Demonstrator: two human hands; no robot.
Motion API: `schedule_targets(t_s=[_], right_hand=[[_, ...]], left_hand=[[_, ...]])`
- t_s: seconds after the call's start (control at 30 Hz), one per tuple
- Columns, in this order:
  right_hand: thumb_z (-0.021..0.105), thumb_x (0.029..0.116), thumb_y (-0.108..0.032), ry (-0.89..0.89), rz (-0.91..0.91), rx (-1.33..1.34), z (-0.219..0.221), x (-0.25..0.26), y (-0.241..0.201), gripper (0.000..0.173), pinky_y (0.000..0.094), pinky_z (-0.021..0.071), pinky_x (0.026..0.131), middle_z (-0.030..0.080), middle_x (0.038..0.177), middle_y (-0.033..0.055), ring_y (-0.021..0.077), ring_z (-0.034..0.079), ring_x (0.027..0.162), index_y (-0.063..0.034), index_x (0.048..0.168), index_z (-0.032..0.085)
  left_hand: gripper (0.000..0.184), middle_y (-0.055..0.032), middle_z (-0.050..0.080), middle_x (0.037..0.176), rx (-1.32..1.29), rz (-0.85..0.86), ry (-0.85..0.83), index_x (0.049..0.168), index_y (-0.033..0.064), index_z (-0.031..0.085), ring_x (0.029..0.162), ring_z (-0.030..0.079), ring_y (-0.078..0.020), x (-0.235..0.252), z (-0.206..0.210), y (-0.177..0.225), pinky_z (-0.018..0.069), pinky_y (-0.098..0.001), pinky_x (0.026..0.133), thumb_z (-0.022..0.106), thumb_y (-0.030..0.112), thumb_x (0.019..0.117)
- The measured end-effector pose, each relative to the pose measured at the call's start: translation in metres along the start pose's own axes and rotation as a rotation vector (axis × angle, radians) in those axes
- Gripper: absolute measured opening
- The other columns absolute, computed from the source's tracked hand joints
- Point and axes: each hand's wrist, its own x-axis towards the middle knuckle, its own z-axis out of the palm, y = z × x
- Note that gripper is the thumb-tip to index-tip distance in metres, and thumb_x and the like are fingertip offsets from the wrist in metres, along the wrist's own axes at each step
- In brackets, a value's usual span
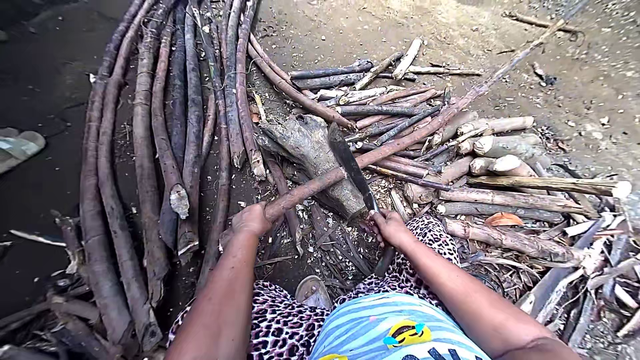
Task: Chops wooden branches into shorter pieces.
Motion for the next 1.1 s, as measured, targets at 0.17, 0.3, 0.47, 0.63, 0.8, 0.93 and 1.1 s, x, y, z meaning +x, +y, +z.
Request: schedule_targets(t_s=[0.17, 0.3, 0.47, 0.63, 0.8, 0.93, 1.1], right_hand=[[0.041, 0.1127, -0.024, 0.148, -0.497, 0.106, -0.031, -0.047, -0.069, 0.030, 0.0217, 0.0502, 0.046, 0.055, 0.066, -0.0028, 0.0043, 0.052, 0.047, -0.0011, 0.115, 0.060], [0.032, 0.1120, -0.020, 0.348, -1.193, 0.228, -0.070, -0.075, -0.156, 0.027, 0.0292, 0.0575, 0.049, 0.057, 0.067, -0.0079, 0.0068, 0.057, 0.050, -0.0036, 0.113, 0.054], [0.025, 0.1120, -0.016, 0.666, -1.335, 0.281, -0.055, -0.043, -0.168, 0.025, 0.0394, 0.0589, 0.048, 0.046, 0.057, -0.0017, 0.0140, 0.055, 0.045, -0.0025, 0.099, 0.041], [0.042, 0.1108, -0.033, 0.139, -0.126, -0.474, 0.027, 0.036, 0.059, 0.048, 0.0556, 0.0515, 0.097, 0.068, 0.115, 0.0252, 0.0371, 0.068, 0.107, 0.0026, 0.141, 0.049], [0.039, 0.1134, -0.033, -0.160, 0.106, 0.025, 0.016, 0.020, 0.032, 0.031, 0.0286, 0.0488, 0.046, 0.046, 0.064, 0.0010, 0.0126, 0.048, 0.046, -0.0049, 0.112, 0.052], [0.042, 0.1126, -0.034, -0.154, 0.094, 0.171, 0.014, 0.026, 0.049, 0.031, 0.0266, 0.0473, 0.044, 0.045, 0.062, -0.0006, 0.0110, 0.047, 0.044, -0.0048, 0.111, 0.053], [0.053, 0.1072, -0.027, 0.020, 0.057, -0.215, 0.029, 0.053, 0.075, 0.037, 0.0407, 0.0564, 0.070, 0.064, 0.093, 0.0147, 0.0225, 0.064, 0.069, -0.0008, 0.134, 0.056]], left_hand=[[0.057, -0.0259, 0.064, 0.135, -0.008, 0.003, -0.024, 0.142, 0.0112, 0.059, 0.127, 0.060, -0.0461, 0.003, 0.003, -0.002, 0.0454, -0.0691, 0.104, 0.079, 0.022, 0.0896], [0.064, -0.0255, 0.062, 0.138, -0.027, -0.002, -0.048, 0.147, 0.0118, 0.055, 0.130, 0.059, -0.0450, 0.006, 0.007, -0.004, 0.0449, -0.0676, 0.106, 0.078, 0.019, 0.0879], [0.067, -0.0242, 0.063, 0.138, -0.020, -0.018, -0.054, 0.148, 0.0127, 0.054, 0.130, 0.059, -0.0442, 0.006, 0.015, -0.003, 0.0456, -0.0671, 0.106, 0.079, 0.016, 0.0860], [0.068, -0.0266, 0.062, 0.137, -0.052, 0.003, -0.065, 0.145, 0.0092, 0.056, 0.130, 0.058, -0.0465, -0.002, 0.007, -0.002, 0.0438, -0.0684, 0.107, 0.085, 0.022, 0.0846], [0.077, -0.0288, 0.063, 0.132, -0.194, 0.183, -0.166, 0.144, 0.0043, 0.055, 0.126, 0.059, -0.0461, 0.014, 0.006, -0.023, 0.0426, -0.0674, 0.108, 0.092, 0.025, 0.0802], [0.070, -0.0296, 0.063, 0.128, -0.254, 0.156, -0.255, 0.143, 0.0012, 0.053, 0.113, 0.065, -0.0431, 0.010, 0.006, -0.013, 0.0511, -0.0610, 0.099, 0.086, 0.004, 0.0816], [0.063, -0.0261, 0.064, 0.134, -0.046, 0.040, -0.029, 0.145, 0.0108, 0.055, 0.126, 0.060, -0.0474, -0.017, 0.013, 0.003, 0.0461, -0.0693, 0.103, 0.080, 0.019, 0.0876]])
